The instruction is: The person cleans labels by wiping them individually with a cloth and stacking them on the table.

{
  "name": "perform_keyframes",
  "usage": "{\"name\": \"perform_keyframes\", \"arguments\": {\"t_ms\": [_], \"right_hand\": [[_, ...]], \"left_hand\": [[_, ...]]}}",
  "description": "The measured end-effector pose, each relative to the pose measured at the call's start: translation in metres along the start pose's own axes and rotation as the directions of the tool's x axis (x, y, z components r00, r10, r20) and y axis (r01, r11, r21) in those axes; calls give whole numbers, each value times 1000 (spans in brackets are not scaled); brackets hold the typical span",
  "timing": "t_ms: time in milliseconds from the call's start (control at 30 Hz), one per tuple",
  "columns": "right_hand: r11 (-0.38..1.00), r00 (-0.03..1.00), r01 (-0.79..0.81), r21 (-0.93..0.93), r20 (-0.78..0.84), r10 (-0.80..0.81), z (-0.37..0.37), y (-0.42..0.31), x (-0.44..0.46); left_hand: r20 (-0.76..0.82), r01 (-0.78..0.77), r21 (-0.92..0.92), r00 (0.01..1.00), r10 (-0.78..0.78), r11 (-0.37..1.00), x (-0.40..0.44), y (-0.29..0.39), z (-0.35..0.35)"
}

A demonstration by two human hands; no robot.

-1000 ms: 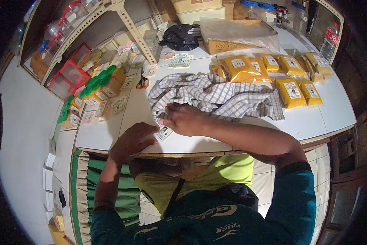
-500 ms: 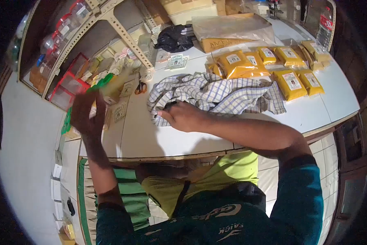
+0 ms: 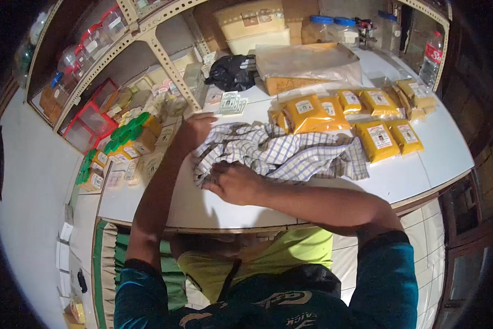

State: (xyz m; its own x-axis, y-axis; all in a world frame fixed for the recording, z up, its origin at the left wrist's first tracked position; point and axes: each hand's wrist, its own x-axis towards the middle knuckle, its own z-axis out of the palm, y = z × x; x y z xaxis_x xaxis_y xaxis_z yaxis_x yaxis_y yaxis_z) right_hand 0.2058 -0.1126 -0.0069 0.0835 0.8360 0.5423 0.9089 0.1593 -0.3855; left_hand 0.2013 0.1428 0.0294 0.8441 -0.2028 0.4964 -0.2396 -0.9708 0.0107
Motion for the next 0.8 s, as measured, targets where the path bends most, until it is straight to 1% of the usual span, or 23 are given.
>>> {"name": "perform_keyframes", "arguments": {"t_ms": [33, 67, 100, 133, 167, 200, 267, 300, 333, 400, 433, 500, 533, 600, 633, 700, 733, 800], "right_hand": [[1000, 1000, 5, 23, -1, -5, -3, -2, 0], [1000, 998, -30, 5, 64, 29, -7, -4, 1], [999, 990, -53, -12, 131, 54, -6, -5, 2], [999, 995, -39, 35, 88, 36, 0, 0, 2], [999, 998, 27, 30, 49, -28, 1, 2, 3], [998, 998, 27, 51, 49, -29, 4, 4, 3], [997, 998, 33, 73, 46, -36, 3, 4, 4], [998, 996, -6, 68, 88, 0, -4, -2, 5], [998, 991, -40, 55, 129, 32, -8, -4, 8], [999, 993, -17, 40, 119, 12, -8, -4, 9], [999, 994, -18, 29, 105, 15, -8, -6, 8], [999, 995, -13, 49, 99, 8, -10, -8, 8], [998, 996, -4, 55, 89, -1, -10, -8, 8], [998, 997, 6, 55, 79, -10, -8, -5, 8], [998, 997, 18, 58, 77, -23, -6, -3, 8], [998, 997, 27, 62, 75, -31, -6, 0, 8], [999, 995, 11, 51, 96, -16, -6, 1, 9], [999, 993, -5, 49, 120, -1, -4, 1, 7]], "left_hand": [[24, 24, 52, 999, -26, 998, -21, -15, -10], [49, 56, 109, 997, -62, 992, -45, -26, -21], [66, 85, 127, 993, -94, 988, -70, -21, -42], [80, 231, 99, 968, -239, 968, -96, -13, -66], [89, 366, 74, 924, -371, 928, -119, -5, -88], [89, 378, 96, 918, -386, 921, -148, -5, -97], [7, 419, 263, 900, -436, 869, -201, -14, -98], [-1, 431, 270, 894, -447, 861, -214, -15, -96], [4, 507, 221, 854, -520, 833, -225, -18, -94], [-6, 640, 132, 764, -645, 757, -221, -2, -102], [-18, 645, 128, 761, -649, 753, -222, -3, -102], [-11, 617, 220, 776, -631, 755, -224, -11, -96], [-17, 619, 214, 776, -631, 756, -225, -14, -93], [-65, 574, 212, 816, -575, 791, -225, -18, -91], [-69, 573, 208, 817, -572, 793, -226, -20, -90], [-121, 531, 208, 847, -517, 821, -226, -15, -94], [-119, 531, 208, 847, -517, 822, -225, -13, -95], [-145, 540, 284, 841, -521, 792, -226, -7, -97]]}}
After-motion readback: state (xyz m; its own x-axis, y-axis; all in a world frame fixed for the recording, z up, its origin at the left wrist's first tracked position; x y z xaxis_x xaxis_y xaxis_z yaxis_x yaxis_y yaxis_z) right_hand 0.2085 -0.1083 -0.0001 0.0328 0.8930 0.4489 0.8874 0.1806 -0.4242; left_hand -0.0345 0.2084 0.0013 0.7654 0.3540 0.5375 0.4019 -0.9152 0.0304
